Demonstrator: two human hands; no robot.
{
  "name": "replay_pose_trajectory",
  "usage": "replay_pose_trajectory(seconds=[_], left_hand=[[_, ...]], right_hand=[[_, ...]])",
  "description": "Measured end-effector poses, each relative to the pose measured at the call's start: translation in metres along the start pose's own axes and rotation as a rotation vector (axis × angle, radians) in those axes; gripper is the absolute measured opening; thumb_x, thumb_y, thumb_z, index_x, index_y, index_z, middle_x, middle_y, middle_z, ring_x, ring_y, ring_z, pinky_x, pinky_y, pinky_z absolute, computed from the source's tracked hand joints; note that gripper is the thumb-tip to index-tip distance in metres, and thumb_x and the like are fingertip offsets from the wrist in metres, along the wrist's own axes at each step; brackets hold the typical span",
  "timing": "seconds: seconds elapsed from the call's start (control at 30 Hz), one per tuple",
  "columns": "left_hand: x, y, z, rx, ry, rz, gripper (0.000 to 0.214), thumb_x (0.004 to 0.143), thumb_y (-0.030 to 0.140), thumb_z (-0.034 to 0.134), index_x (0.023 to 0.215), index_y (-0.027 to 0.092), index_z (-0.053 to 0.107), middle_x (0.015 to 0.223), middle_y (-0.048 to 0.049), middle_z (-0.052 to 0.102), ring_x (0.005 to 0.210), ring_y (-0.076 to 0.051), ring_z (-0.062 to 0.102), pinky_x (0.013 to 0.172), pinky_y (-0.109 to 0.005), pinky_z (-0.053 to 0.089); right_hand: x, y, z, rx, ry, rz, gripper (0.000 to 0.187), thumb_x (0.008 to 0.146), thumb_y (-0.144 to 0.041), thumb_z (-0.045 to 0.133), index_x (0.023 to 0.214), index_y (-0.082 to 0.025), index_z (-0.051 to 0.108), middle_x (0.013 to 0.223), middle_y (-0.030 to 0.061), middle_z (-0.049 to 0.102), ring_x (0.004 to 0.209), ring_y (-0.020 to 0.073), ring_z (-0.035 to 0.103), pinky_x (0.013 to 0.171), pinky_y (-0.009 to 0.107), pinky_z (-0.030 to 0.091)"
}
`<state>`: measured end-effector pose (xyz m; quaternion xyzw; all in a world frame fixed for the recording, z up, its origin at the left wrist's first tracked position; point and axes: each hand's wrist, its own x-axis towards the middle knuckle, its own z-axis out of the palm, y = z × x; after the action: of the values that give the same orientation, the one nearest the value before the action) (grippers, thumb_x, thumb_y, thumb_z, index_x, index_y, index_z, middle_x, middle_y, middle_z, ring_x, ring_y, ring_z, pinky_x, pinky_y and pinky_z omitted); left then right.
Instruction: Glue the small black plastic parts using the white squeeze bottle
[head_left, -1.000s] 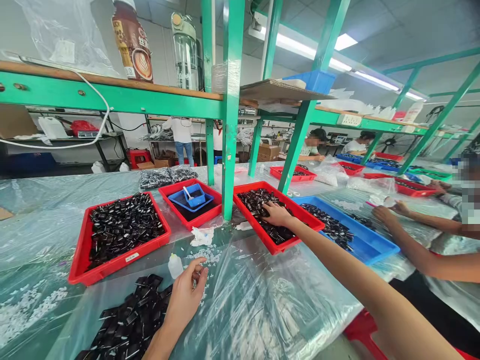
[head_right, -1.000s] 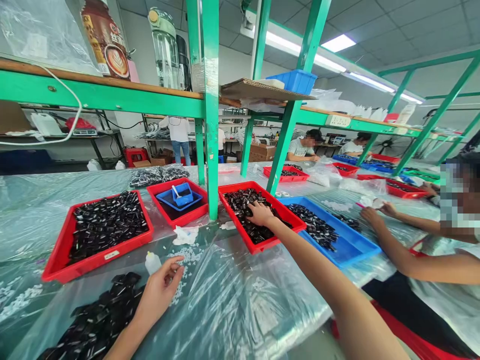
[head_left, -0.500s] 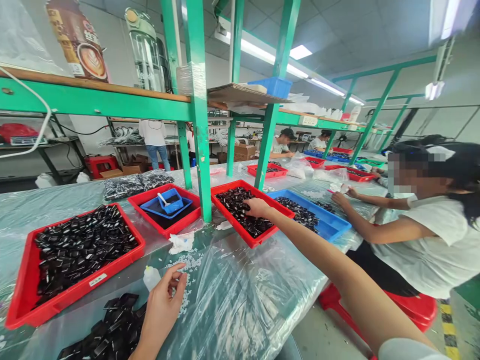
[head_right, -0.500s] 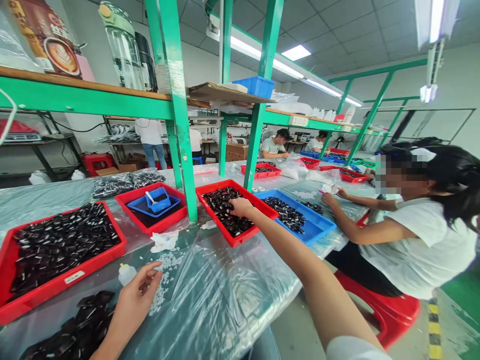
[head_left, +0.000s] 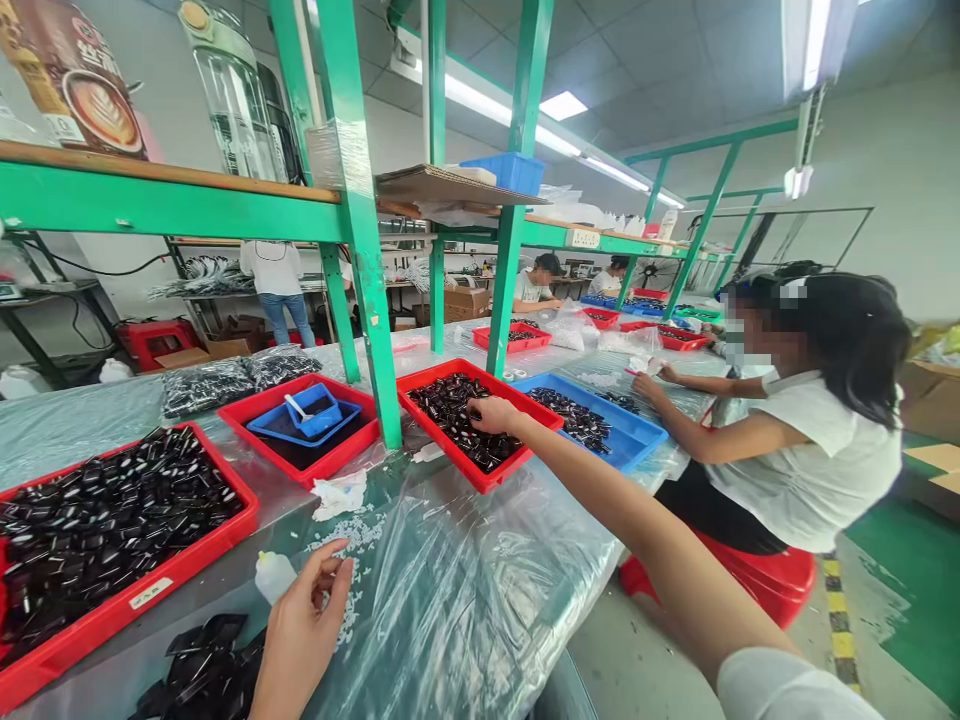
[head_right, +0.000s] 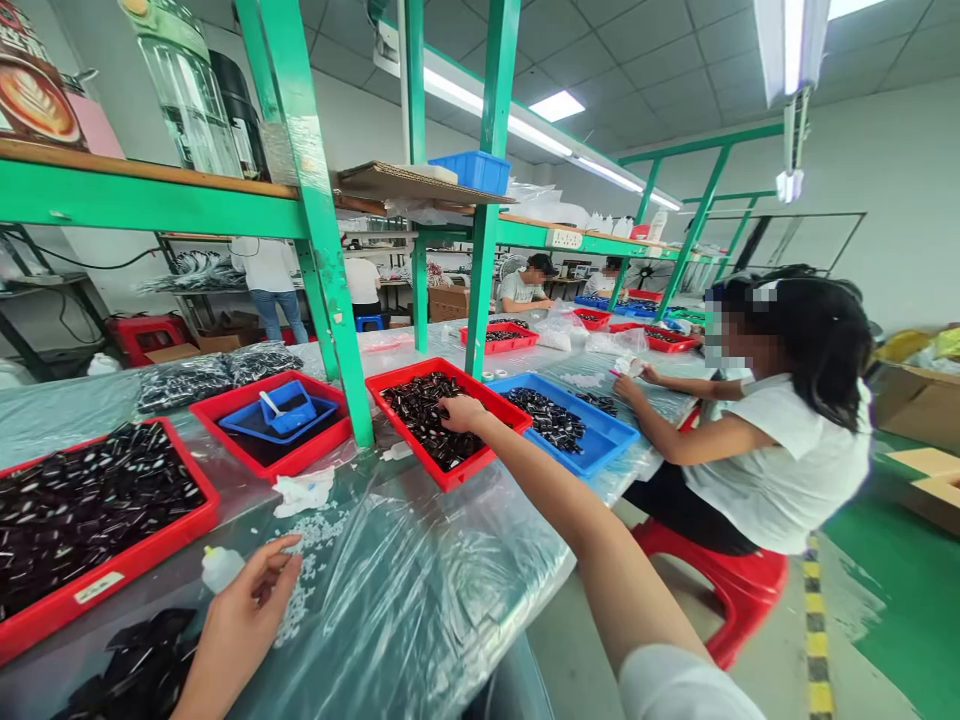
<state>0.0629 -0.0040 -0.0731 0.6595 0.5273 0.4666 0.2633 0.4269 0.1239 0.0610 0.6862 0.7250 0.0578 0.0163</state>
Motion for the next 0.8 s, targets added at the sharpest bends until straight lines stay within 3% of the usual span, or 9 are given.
replay_pose_trajectory(seconds=[0.17,0.27,0.33,0.4,0.5,0.57,0.7,0.8], left_hand=[[0.0,0.003,-0.002,0.014,0.024,0.022,0.053,0.083,0.066,0.057,0.109,0.022,0.068,0.075,-0.0022,0.07,0.056,-0.017,0.058,0.052,-0.028,0.049],[0.001,0.004,-0.004,0.015,0.053,0.04,0.051,0.084,0.065,0.058,0.108,0.022,0.069,0.075,-0.002,0.07,0.058,-0.017,0.059,0.053,-0.027,0.05],[0.003,0.006,-0.007,0.009,0.083,0.032,0.049,0.084,0.063,0.059,0.108,0.021,0.07,0.075,-0.002,0.07,0.059,-0.017,0.06,0.055,-0.027,0.05],[0.003,0.008,-0.012,-0.008,0.133,0.006,0.047,0.085,0.062,0.06,0.107,0.021,0.07,0.077,-0.0027,0.07,0.063,-0.018,0.062,0.058,-0.027,0.051],[0.004,0.017,-0.023,-0.056,0.25,-0.025,0.045,0.09,0.059,0.056,0.104,0.018,0.07,0.081,-0.0042,0.07,0.07,-0.019,0.066,0.064,-0.027,0.053],[0.006,0.024,-0.031,-0.058,0.36,-0.023,0.044,0.094,0.056,0.05,0.101,0.017,0.069,0.074,-0.0029,0.066,0.065,-0.017,0.062,0.064,-0.027,0.051],[0.016,0.024,-0.046,-0.062,0.501,-0.048,0.045,0.099,0.054,0.042,0.097,0.016,0.067,0.067,-0.0015,0.061,0.057,-0.014,0.055,0.056,-0.024,0.047],[0.021,0.019,-0.055,-0.044,0.543,-0.06,0.043,0.1,0.051,0.042,0.097,0.015,0.066,0.066,-0.0012,0.06,0.056,-0.013,0.054,0.054,-0.024,0.045]], right_hand=[[-0.015,-0.017,-0.013,0.016,0.122,0.036,0.051,0.09,-0.031,0.066,0.139,-0.02,0.055,0.14,0.0185,0.054,0.124,0.0352,0.057,0.094,0.043,0.051],[-0.035,-0.045,-0.029,0.082,0.282,-0.006,0.044,0.1,-0.031,0.051,0.141,-0.018,0.05,0.138,0.0164,0.054,0.125,0.0288,0.054,0.103,0.041,0.045],[-0.054,-0.075,-0.036,0.3,0.502,-0.201,0.029,0.1,-0.026,0.05,0.126,-0.017,0.059,0.123,0.0125,0.062,0.116,0.0233,0.058,0.103,0.035,0.044],[-0.075,-0.11,-0.035,0.499,0.562,-0.431,0.019,0.1,-0.025,0.05,0.113,-0.019,0.063,0.107,0.0074,0.067,0.103,0.0194,0.063,0.093,0.03,0.047],[-0.098,-0.157,-0.018,0.654,0.461,-0.628,0.015,0.099,-0.025,0.052,0.099,-0.021,0.067,0.088,0.0027,0.067,0.083,0.0166,0.064,0.076,0.025,0.047],[-0.102,-0.178,0.002,0.673,0.381,-0.644,0.016,0.097,-0.022,0.053,0.09,-0.021,0.067,0.083,0.0021,0.067,0.078,0.0162,0.064,0.073,0.024,0.046],[-0.086,-0.195,0.05,0.676,0.312,-0.539,0.021,0.098,-0.022,0.049,0.086,-0.022,0.066,0.087,0.0045,0.07,0.079,0.0179,0.066,0.073,0.026,0.047],[-0.078,-0.193,0.072,0.73,0.309,-0.583,0.023,0.098,-0.023,0.046,0.087,-0.023,0.066,0.086,0.0042,0.07,0.074,0.0177,0.066,0.068,0.027,0.048]])
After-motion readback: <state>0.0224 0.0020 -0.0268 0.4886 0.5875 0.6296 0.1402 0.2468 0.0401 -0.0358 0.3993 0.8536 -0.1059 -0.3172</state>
